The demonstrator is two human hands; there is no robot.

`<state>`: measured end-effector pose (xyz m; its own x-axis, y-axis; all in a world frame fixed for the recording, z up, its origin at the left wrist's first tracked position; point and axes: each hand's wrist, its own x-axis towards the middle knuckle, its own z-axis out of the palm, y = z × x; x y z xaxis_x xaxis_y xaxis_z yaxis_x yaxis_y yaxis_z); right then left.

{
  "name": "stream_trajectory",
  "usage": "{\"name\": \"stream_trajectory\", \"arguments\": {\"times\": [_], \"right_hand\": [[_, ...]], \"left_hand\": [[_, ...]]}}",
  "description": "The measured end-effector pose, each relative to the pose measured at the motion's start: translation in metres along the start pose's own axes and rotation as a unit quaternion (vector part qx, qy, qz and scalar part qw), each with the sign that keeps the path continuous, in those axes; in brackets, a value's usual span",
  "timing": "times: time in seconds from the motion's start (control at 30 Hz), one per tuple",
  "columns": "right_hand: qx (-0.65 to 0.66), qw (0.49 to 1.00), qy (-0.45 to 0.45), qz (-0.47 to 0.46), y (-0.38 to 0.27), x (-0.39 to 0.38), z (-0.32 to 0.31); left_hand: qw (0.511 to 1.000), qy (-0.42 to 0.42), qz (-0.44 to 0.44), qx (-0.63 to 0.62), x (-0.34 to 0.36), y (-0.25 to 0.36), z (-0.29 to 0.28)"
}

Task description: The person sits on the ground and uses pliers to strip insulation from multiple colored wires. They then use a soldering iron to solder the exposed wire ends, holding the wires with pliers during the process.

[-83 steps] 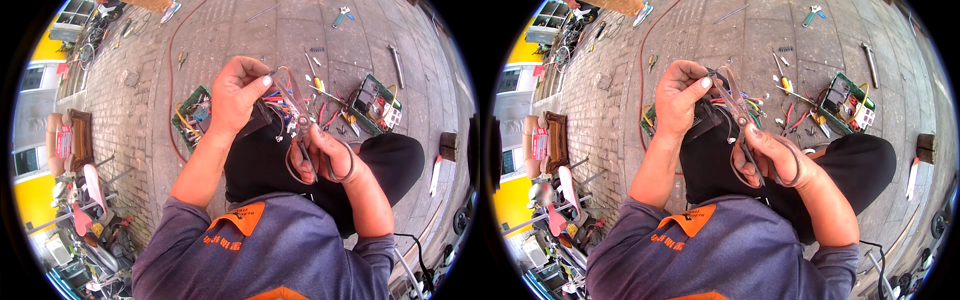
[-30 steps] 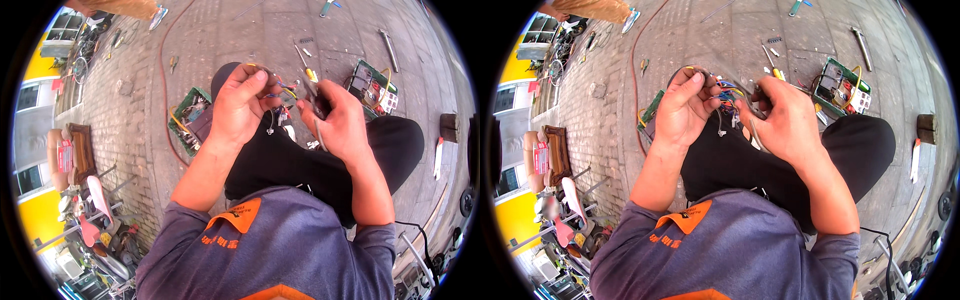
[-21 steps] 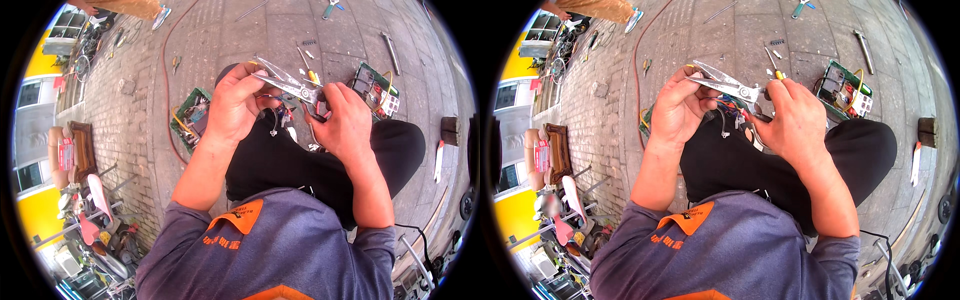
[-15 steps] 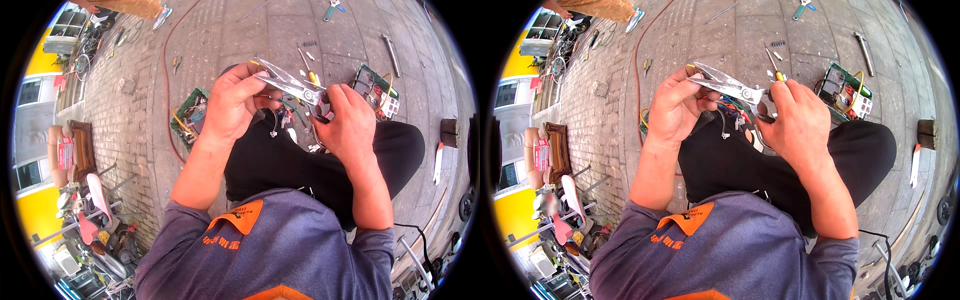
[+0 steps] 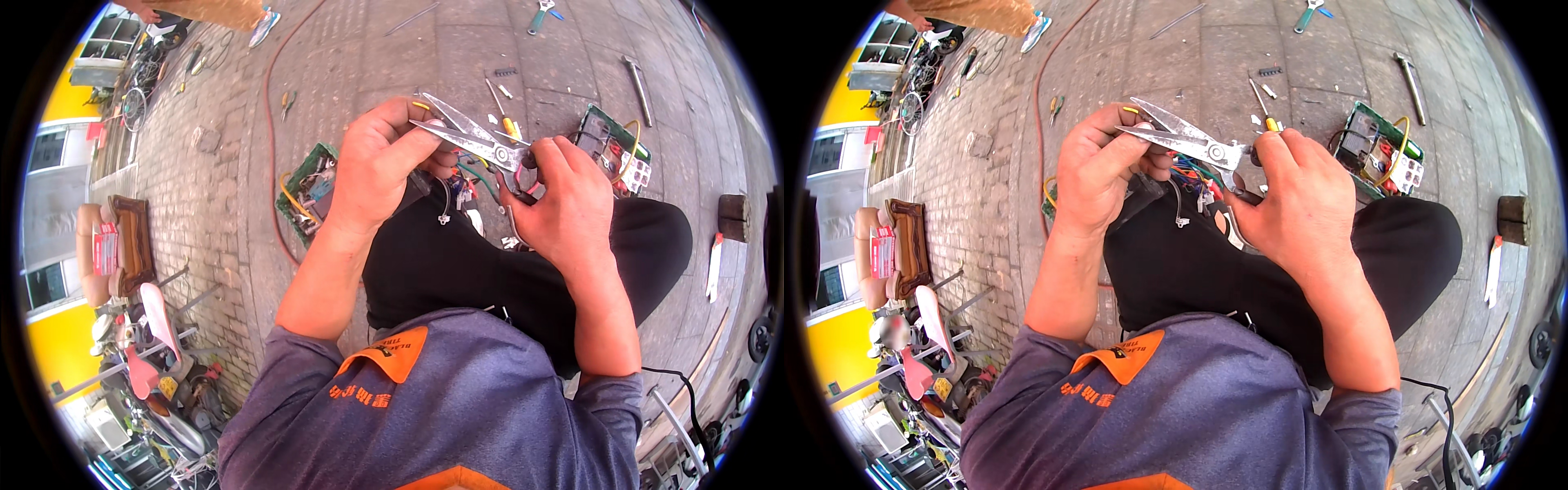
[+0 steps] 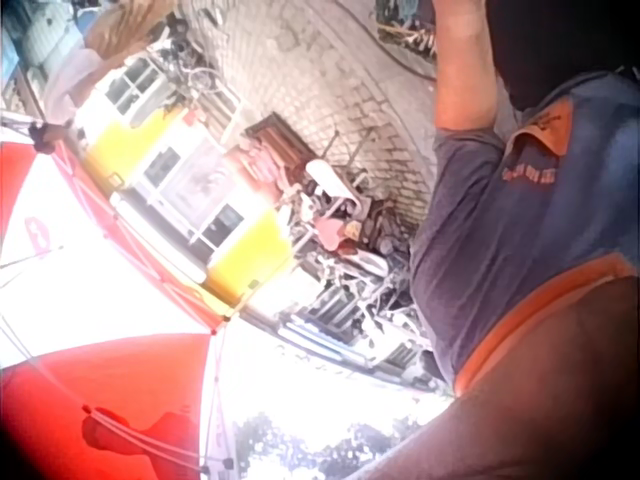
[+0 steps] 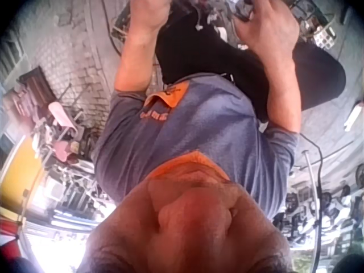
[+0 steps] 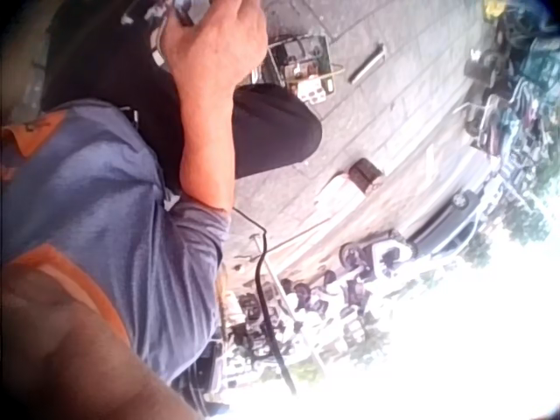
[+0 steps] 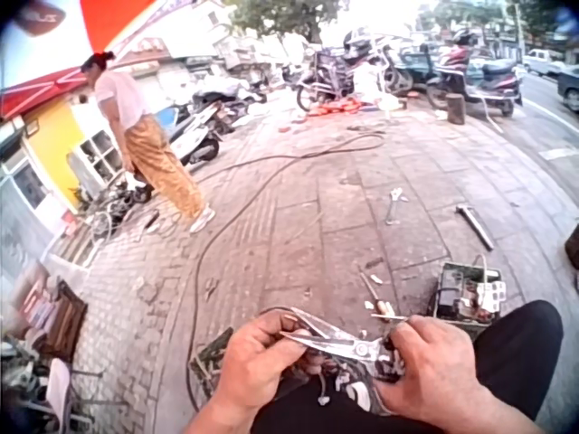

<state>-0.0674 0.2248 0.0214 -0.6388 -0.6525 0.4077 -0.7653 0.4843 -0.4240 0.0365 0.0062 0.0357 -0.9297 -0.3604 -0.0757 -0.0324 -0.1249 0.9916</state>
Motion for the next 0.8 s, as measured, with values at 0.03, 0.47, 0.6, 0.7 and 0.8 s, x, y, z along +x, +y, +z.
{"name": "stream_trajectory", "arguments": {"times": [0.03,0.47,0.6,0.7,0.8], "right_hand": [[-0.005,1.000,-0.005,-0.003,0.000,0.000,-0.001],[0.003,1.000,-0.007,-0.007,-0.002,-0.003,0.008],[-0.006,1.000,-0.013,0.002,-0.001,-0.004,0.012],[-0.006,1.000,-0.013,0.008,-0.003,-0.004,0.014],[-0.012,1.000,-0.012,0.007,-0.003,-0.004,0.015]], "left_hand": [[1.000,-0.004,-0.003,-0.021,0.000,-0.002,0.000],[0.995,-0.024,-0.039,-0.093,0.002,-0.004,0.002],[0.993,-0.027,-0.041,-0.110,0.002,-0.008,0.002],[0.991,-0.010,-0.039,-0.128,0.002,-0.014,0.006],[0.989,0.008,-0.035,-0.144,0.000,-0.015,0.012]]}}
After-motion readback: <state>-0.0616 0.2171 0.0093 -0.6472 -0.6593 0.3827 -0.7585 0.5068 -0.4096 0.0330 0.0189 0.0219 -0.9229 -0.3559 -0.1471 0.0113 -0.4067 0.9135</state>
